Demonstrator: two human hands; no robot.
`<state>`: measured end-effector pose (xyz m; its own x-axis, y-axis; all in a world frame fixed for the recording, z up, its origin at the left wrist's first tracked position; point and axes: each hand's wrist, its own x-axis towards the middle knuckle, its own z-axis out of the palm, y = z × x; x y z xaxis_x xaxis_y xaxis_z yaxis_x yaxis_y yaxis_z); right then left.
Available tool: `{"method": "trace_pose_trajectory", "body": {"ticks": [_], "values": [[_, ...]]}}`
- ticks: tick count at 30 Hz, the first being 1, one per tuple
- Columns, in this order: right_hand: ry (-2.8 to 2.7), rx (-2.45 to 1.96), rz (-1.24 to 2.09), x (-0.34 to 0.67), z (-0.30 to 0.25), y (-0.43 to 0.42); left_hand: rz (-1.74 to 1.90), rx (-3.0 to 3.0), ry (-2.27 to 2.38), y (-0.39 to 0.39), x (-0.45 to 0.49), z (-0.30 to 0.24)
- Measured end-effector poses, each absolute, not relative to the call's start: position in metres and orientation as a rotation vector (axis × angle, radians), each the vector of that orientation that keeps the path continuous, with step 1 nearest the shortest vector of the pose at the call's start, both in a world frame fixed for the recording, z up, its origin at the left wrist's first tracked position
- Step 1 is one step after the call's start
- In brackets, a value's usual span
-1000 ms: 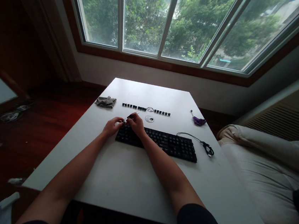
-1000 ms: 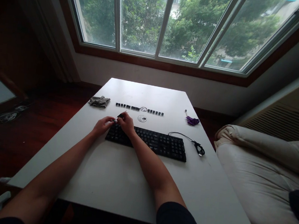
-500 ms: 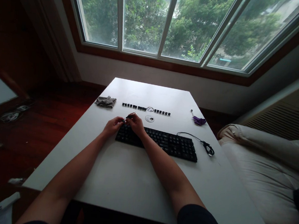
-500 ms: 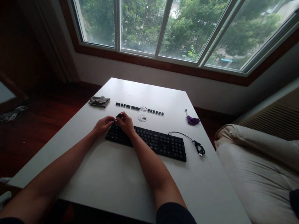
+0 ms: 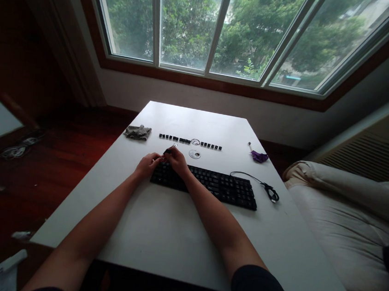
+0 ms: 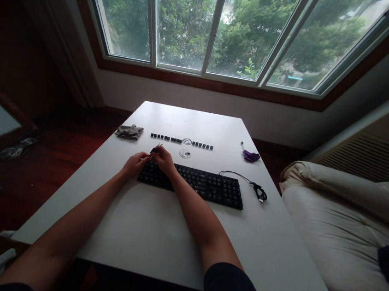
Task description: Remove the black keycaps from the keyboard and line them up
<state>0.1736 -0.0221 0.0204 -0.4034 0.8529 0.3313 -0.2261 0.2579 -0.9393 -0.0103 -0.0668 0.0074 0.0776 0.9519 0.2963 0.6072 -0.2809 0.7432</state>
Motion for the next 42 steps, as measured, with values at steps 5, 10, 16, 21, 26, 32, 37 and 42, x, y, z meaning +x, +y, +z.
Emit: {"method": "trace_pose_trajectory", "body": {"ticks": [5, 10, 16, 21, 26, 32, 37, 42], "values": [[-1.498, -0.629, 1.353, 0.172, 0.022, -0.023, 1.169, 1.894, 1.483, -0.069, -0.008, 0.008], [-1.458, -0.624, 1.38, 0.173, 0.024, -0.024, 1.239, 1.907, 1.384, -0.071, -0.004, 0.011], [-1.435, -0.597, 1.406, 0.174, 0.024, -0.023, 1.206, 1.809, 1.437, -0.074, -0.002, 0.015], [-1.398, -0.638, 1.414, 0.176, 0.025, -0.022, 1.267, 1.69, 1.419, -0.073, -0.002, 0.014], [-1.349, -0.618, 1.451, 0.177, 0.024, -0.019, 1.316, 1.534, 1.231, -0.067, -0.003, 0.011], [-1.3, -0.597, 1.489, 0.18, 0.024, -0.019, 1.317, 1.383, 1.061, -0.069, -0.001, 0.012], [-1.304, -0.606, 1.486, 0.181, 0.027, -0.02, 1.277, 1.432, 1.062, -0.072, 0.001, 0.015], [-1.3, -0.604, 1.465, 0.182, 0.028, -0.019, 1.283, 1.413, 1.091, -0.072, 0.002, 0.016]]}}
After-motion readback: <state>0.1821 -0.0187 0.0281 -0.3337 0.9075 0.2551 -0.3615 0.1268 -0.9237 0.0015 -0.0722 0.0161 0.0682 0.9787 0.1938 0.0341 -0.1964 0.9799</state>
